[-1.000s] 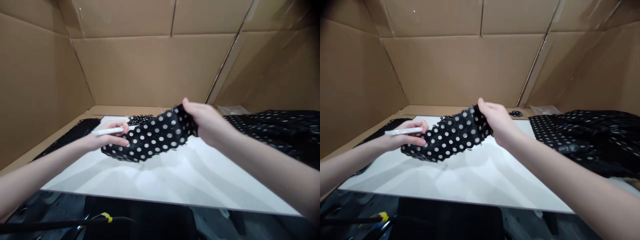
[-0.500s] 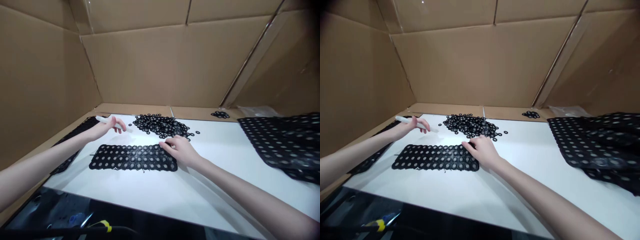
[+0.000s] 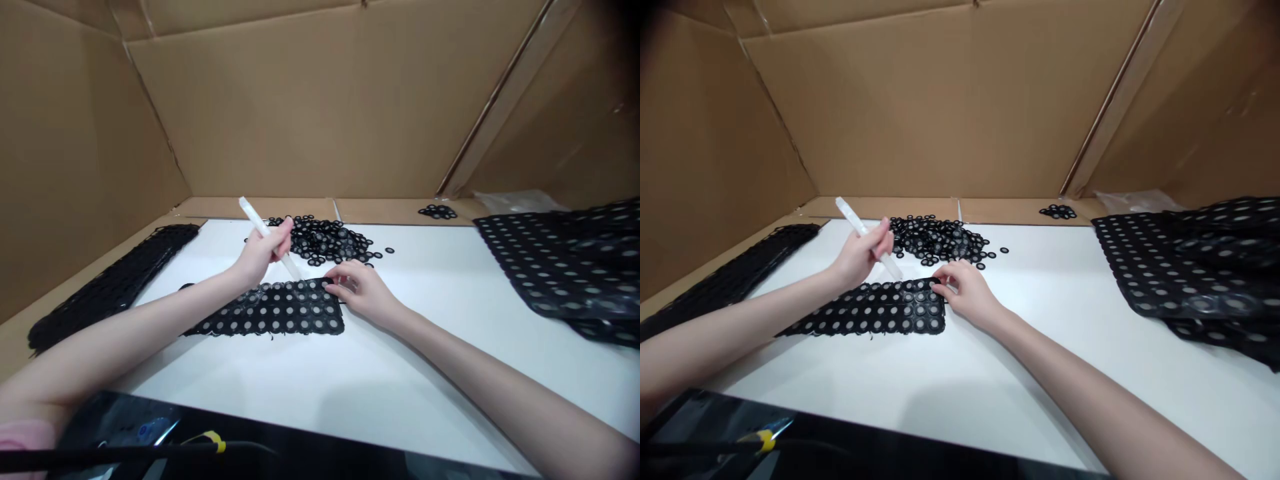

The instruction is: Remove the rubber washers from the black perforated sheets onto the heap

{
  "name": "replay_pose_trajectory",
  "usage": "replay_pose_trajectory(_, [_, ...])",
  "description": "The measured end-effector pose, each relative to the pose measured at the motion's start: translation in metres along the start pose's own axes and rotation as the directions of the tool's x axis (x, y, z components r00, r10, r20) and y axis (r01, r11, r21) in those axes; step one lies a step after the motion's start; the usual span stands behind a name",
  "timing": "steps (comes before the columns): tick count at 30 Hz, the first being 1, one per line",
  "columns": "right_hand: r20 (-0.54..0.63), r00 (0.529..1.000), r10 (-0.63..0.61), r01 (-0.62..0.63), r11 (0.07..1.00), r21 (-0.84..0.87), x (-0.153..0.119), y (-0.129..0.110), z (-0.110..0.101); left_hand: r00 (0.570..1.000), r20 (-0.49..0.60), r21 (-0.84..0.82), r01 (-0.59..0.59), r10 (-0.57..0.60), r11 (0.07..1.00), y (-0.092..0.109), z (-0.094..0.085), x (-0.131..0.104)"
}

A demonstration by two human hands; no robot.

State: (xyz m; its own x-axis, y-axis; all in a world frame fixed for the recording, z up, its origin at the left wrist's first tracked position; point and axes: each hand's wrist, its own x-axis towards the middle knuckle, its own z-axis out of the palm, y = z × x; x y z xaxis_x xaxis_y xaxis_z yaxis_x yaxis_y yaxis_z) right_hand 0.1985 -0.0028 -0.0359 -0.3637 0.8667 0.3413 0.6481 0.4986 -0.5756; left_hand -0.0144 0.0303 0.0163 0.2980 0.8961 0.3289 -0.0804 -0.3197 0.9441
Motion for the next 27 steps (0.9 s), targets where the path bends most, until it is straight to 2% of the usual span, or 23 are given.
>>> replay_pose_trajectory(2, [-0.007,1.0,-0.007,0.007,1.0,0.009,0.0,0.0,0.0,1.0,-0.026,0.021,0.018,-0.017,1.0,-0.018,0.012,0.001])
replay_pose_trajectory(4, [-0.011,1.0,0.003,-0.003,1.0,0.013,0.0,-0.002,0.0,0.999,0.0,0.06,0.036,-0.036,0.998,-0.03,0.02,0.0])
replay_pose_trajectory(8, [0.009,0.998,0.057,-0.057,0.998,0.019,0.001,-0.005,-0.003,0.981,0.173,0.175,0.059,-0.09,0.983,-0.035,0.021,-0.005])
replay_pose_trajectory(11, [0.032,0.997,0.067,-0.068,0.997,0.044,0.005,-0.005,-0.006,0.926,0.342,0.3,0.053,-0.159,0.953,-0.032,0.015,-0.005])
replay_pose_trajectory(13, [0.046,0.997,0.055,-0.058,0.997,0.059,0.006,-0.003,-0.008,0.896,0.393,0.295,0.091,-0.207,0.951,-0.032,0.011,-0.004])
replay_pose_trajectory(16, [0.049,0.998,0.039,-0.044,0.994,0.103,0.006,0.001,-0.008,0.916,0.327,0.084,0.215,-0.23,0.973,-0.036,0.008,0.001])
replay_pose_trajectory(19, [0.039,0.999,0.024,-0.029,0.99,0.136,0.005,0.003,-0.007,0.922,0.297,-0.078,0.283,-0.249,0.956,-0.039,0.007,0.006])
replay_pose_trajectory(27, [0.115,0.993,0.034,-0.058,0.976,0.212,0.015,0.003,-0.01,0.907,0.294,-0.126,0.349,-0.301,0.929,-0.034,0.009,0.011])
